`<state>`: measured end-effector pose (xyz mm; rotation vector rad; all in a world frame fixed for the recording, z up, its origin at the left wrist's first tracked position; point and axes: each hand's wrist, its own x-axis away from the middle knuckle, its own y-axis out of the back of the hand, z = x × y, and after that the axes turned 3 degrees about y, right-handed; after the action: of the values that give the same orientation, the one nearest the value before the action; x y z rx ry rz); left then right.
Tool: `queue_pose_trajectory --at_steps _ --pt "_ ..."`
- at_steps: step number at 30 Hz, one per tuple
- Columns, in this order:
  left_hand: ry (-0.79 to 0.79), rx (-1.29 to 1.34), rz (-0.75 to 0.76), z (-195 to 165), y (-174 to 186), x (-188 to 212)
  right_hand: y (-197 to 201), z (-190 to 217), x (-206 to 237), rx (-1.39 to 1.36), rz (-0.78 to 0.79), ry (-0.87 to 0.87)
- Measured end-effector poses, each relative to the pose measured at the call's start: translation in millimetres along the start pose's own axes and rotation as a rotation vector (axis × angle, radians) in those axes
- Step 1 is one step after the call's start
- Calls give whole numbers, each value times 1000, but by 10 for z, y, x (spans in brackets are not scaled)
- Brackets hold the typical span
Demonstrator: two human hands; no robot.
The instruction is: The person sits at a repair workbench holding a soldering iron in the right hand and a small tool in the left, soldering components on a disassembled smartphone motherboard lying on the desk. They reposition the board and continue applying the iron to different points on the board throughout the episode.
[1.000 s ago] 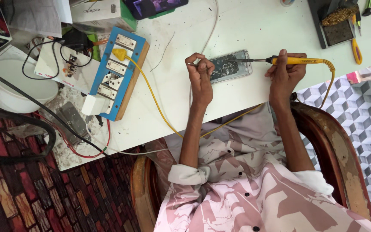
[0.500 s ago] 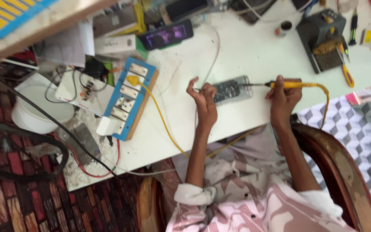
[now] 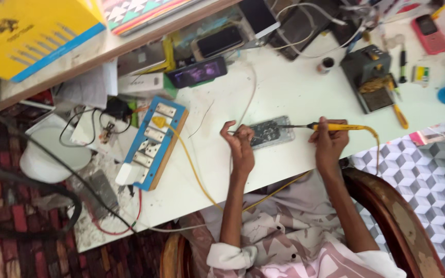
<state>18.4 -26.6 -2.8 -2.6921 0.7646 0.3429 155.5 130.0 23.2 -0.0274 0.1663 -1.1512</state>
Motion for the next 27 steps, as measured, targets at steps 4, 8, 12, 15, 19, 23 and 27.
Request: queue_pose_trajectory --at_steps 4,8,12,15,19,23,27 --pt "1 -84 16 -33 15 -8 -5 33 7 -32 7 -18" --pt "16 -75 5 -57 4 -8 -33 78 6 -46 -1 -38" --pt "10 -87 9 -60 -20 -7 -36 101 0 -42 9 -32" --pt "13 -76 8 -57 -30 0 -23 105 6 -40 21 -33" --pt "2 -53 11 -48 -29 -11 -10 92 -9 13 19 -35" --pt "32 -41 12 -47 -22 5 -22 57 4 -8 10 -36" --pt "21 -33 8 -35 -36 0 -8 40 1 -32 16 -33"
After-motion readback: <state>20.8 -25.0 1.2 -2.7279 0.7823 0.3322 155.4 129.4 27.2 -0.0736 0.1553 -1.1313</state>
